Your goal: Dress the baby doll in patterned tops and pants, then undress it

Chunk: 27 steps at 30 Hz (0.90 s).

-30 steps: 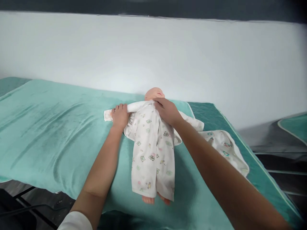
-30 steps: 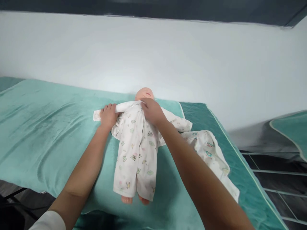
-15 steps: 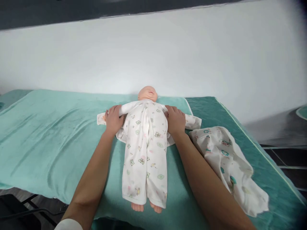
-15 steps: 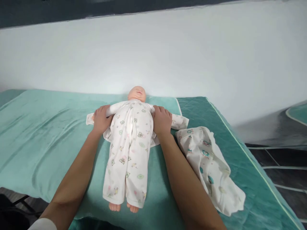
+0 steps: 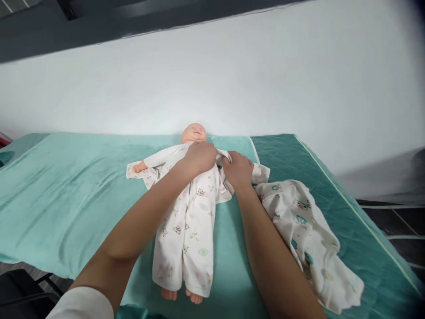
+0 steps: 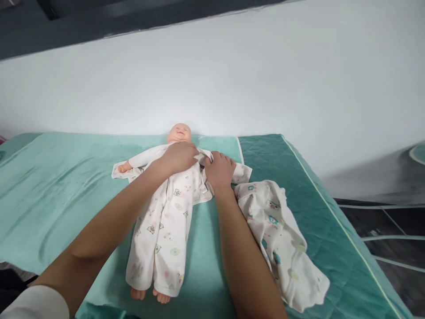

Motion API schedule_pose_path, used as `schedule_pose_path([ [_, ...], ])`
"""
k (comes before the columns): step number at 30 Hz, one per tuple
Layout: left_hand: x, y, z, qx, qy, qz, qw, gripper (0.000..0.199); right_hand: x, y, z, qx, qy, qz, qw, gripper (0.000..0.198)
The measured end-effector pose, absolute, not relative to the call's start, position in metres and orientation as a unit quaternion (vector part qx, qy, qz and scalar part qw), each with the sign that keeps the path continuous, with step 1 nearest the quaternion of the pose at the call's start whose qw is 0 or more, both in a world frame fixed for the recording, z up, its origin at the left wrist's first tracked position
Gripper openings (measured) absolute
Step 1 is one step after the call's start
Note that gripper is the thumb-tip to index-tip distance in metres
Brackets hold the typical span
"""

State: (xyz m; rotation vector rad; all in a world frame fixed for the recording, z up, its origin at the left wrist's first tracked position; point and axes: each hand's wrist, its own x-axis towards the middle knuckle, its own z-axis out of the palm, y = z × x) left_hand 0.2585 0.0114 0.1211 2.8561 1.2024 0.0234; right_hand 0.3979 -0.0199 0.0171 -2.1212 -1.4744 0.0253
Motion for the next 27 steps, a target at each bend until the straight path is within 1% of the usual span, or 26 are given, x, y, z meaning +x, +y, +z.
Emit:
schedule_pose_path([
  [1,0.272,0.015,0.121,0.916,0.398,-0.047,0.015,0.026,0.398,-0.020,0.017,-0.786,-0.552,0.020,0.277,0.031],
  [3,0.295,0.020,0.116,0.904,0.411,-0.117,0.004,0.029,0.399,-0.021,0.017,-0.780,-0.556,0.033,0.286,0.034],
  [5,0.309,0.026,0.108,0.898,0.416,-0.142,-0.001,0.031,0.398,-0.023,0.015,-0.775,-0.559,0.035,0.294,0.036],
  [9,0.315,0.037,0.098,0.895,0.419,-0.153,-0.014,0.033,0.399,-0.024,0.012,-0.767,-0.555,0.037,0.322,0.035],
  [12,0.310,0.041,0.099,0.894,0.418,-0.161,-0.027,0.037,0.402,-0.024,0.011,-0.772,-0.523,0.051,0.358,0.035],
  [14,0.308,0.041,0.100,0.893,0.418,-0.164,-0.036,0.038,0.403,-0.024,0.010,-0.780,-0.506,0.055,0.365,0.036],
  [23,0.325,0.045,0.085,0.913,0.372,-0.165,-0.036,0.035,0.400,-0.025,0.014,-0.794,-0.517,0.042,0.317,0.034],
  [27,0.327,0.049,0.084,0.911,0.371,-0.177,-0.041,0.035,0.406,-0.023,0.015,-0.794,-0.521,0.046,0.310,0.033],
])
